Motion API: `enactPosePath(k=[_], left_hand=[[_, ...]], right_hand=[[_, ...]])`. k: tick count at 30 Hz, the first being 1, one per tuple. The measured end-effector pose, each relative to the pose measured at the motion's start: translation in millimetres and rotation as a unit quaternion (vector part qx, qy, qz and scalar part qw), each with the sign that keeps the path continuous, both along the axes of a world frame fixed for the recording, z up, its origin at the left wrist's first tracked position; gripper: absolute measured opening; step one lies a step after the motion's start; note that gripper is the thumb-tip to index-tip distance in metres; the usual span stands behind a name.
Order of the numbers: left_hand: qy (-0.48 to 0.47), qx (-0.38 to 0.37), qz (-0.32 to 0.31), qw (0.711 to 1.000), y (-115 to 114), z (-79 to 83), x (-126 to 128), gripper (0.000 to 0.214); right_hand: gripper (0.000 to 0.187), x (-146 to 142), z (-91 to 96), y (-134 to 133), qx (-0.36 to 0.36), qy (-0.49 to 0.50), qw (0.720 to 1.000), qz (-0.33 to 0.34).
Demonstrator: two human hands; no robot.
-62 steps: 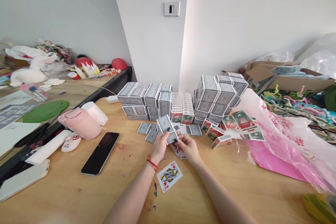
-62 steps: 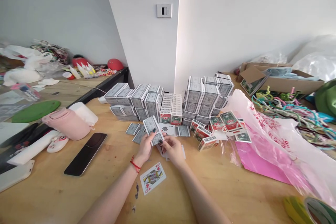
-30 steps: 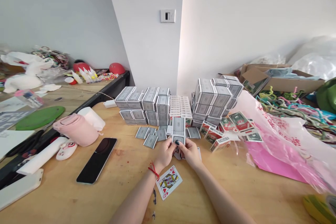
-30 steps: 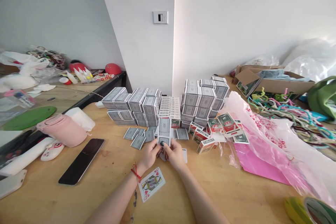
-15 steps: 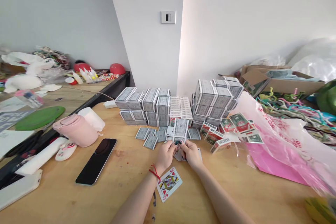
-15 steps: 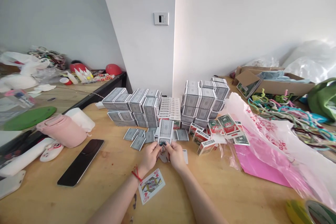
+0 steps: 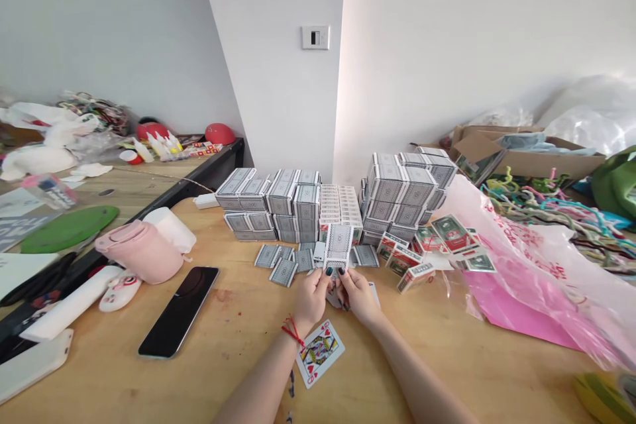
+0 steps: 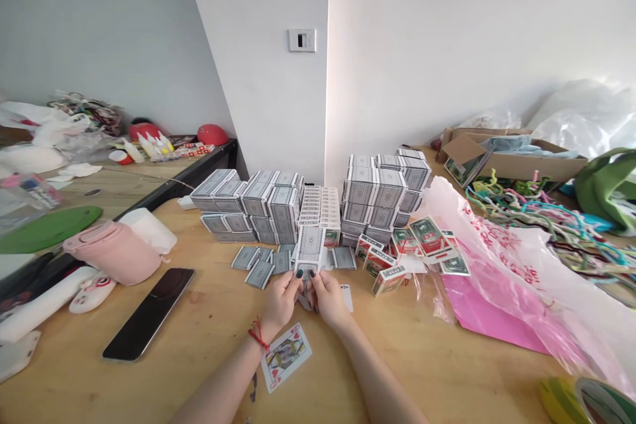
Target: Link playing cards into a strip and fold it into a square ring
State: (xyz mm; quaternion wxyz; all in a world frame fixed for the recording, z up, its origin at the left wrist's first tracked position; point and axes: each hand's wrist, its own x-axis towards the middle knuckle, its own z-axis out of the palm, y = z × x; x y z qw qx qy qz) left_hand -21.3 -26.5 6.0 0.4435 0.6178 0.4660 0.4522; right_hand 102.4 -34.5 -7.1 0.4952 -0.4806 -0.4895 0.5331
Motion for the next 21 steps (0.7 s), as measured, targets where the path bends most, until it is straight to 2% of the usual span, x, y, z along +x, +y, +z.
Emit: enactPosePath(k=[3, 5, 9, 11, 15, 17, 19, 21], left_hand=[[-0.085, -0.030, -0.031, 0.995, 0, 0.7, -1, 0.036], [-0.180, -0.062, -0.052, 0.980, 2, 1.7, -1, 0.032], [-0.349, -0.178, -0.119, 0.912, 10, 1.5, -3, 0.023], [-0.372, -0.233, -0.160, 0.884, 13, -0.2, -6, 0.025], [-0.378, -0.278, -0.192, 0.862, 15, -2.9, -11, 0.032], [-0.395, -0.284, -0.181, 0.854, 15, -2.3, -12, 0.033], [-0.416, -0.289, -0.161, 0.847, 16, -0.3, -13, 0.032], [-0.438, -0.289, -0.145, 0.839, 17, 1.9, -13, 0.033]], right_hand=[[0.044, 1, 1.7, -1, -0.006, 0.033, 0.998, 0.045], [0.043, 2, 3.6, -2, -0.014, 0.072, 0.995, 0.070], [0.039, 2, 7.8, -4, -0.025, 0.151, 0.982, 0.111], [0.039, 2, 7.4, -4, -0.031, 0.163, 0.978, 0.124], [0.040, 2, 2.0, -3, -0.021, 0.109, 0.985, 0.134], [0.041, 5, 0.9, -1, 0.007, 0.030, 0.994, 0.104], [0.039, 10, 2.1, 1, 0.058, -0.077, 0.995, 0.024], [0.031, 19, 4.4, 4, 0.107, -0.196, 0.971, -0.089]])
